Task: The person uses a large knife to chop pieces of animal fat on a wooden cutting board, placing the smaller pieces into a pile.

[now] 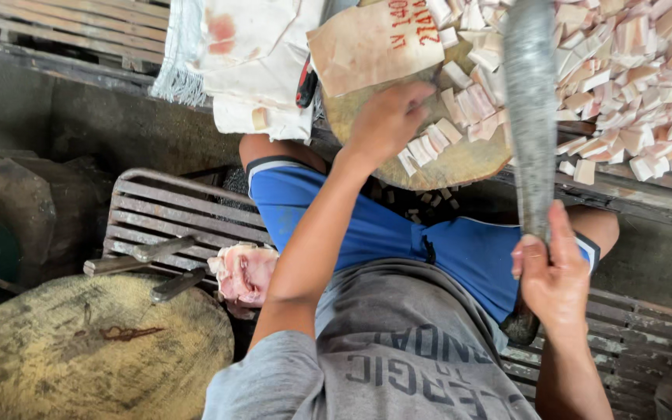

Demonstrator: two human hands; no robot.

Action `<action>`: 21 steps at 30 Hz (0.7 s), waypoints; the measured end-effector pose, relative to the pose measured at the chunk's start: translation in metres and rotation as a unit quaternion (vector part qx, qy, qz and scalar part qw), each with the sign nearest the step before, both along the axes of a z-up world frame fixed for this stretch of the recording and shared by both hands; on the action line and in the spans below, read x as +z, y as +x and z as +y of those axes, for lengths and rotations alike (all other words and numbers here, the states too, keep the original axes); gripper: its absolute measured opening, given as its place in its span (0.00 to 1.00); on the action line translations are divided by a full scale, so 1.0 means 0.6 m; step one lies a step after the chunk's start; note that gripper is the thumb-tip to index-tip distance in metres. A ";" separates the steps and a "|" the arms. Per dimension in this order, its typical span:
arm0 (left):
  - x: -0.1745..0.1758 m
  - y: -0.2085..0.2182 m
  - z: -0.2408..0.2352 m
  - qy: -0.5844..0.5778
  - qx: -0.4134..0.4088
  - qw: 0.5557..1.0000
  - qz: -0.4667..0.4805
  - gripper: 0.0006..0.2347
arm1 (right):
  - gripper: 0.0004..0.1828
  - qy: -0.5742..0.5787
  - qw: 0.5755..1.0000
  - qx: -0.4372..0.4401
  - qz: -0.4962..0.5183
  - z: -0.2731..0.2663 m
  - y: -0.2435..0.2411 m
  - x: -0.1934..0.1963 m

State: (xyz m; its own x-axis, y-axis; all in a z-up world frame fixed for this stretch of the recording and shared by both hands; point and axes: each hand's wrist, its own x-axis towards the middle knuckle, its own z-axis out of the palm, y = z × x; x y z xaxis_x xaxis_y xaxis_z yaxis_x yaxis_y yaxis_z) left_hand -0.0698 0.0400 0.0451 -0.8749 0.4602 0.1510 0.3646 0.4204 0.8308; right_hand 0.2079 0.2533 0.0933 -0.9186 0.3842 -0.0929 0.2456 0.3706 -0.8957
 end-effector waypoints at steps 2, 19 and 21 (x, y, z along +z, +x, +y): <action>-0.004 -0.033 0.058 -0.005 -0.033 0.997 0.065 0.10 | 0.36 -0.056 0.997 -0.030 0.041 0.012 -0.003 0.000; 0.004 -0.100 0.261 -0.336 -0.252 0.905 0.069 0.11 | 0.36 -0.099 0.983 -0.146 0.052 0.026 0.019 -0.031; 0.013 -0.106 0.232 -0.259 -0.249 0.931 -0.067 0.06 | 0.36 -0.085 0.986 -0.137 0.042 0.024 0.025 -0.026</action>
